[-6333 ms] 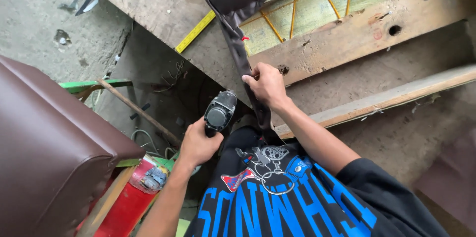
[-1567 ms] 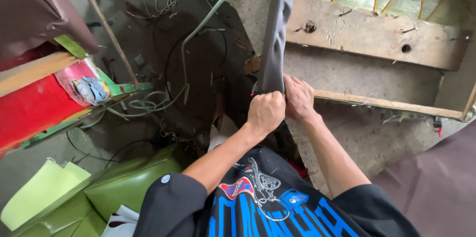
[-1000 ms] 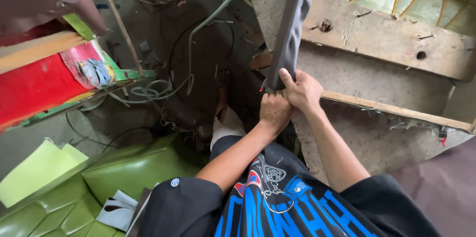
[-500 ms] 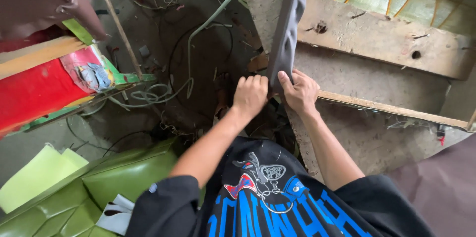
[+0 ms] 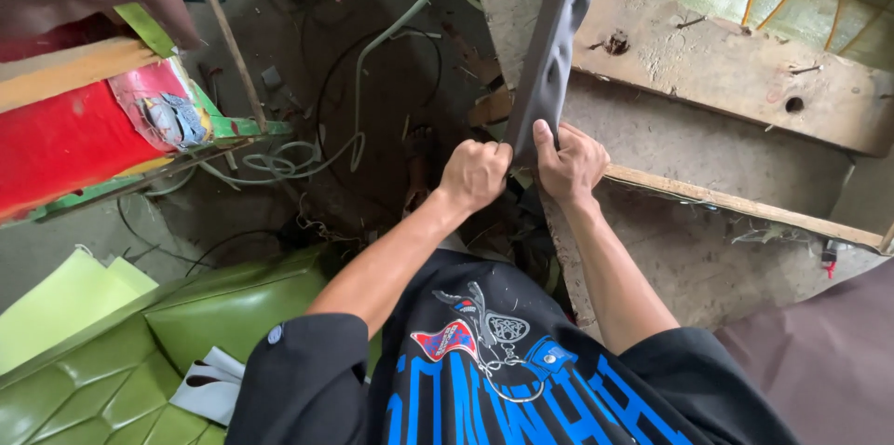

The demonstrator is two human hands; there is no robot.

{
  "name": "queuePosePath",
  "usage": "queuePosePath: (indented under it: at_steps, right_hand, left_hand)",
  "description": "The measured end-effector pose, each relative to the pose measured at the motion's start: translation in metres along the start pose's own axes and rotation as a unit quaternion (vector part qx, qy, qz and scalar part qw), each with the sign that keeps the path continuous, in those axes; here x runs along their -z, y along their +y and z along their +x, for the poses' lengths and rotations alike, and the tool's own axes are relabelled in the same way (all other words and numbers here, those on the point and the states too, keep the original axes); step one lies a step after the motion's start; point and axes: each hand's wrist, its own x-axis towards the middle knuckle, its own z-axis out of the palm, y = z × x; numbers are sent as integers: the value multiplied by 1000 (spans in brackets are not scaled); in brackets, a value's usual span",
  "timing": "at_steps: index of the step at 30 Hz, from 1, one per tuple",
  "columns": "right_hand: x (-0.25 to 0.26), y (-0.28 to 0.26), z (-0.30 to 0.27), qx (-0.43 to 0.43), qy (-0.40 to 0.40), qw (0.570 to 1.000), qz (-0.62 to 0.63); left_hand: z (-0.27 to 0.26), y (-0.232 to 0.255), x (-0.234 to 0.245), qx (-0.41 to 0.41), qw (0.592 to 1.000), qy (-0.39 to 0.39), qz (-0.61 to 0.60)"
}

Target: The person is upholstering a wooden chair frame by attaching a brown fabric cover. They use a pneumatic staple gun to secure the fabric to the underside of the frame, repeatedly pulling the material taut and firing staples along the edges and corners to ensure a smooth fit.

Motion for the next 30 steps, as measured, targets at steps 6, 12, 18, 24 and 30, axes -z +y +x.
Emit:
queuePosePath:
  at_steps: [6,12,18,24,30]
  right_hand:
    - [-5,11,-2,14,32,999,8]
    - [-4,13,-5,6,27,998,63]
    - [6,5,-9,-43,18,998,30]
    - [5,9,-6,20,52,998,28]
    - [28,-14,5,26,25,999,10]
  left_hand:
    - [-8,5,-6,38,999,9,-23]
    - [-12,4,-3,35,999,-23,0]
    - [33,-32,51,0,968,-208,-140]
    - [170,-137,22,101,994,36,-34]
    - [288,-203,-16,111,993,2,49]
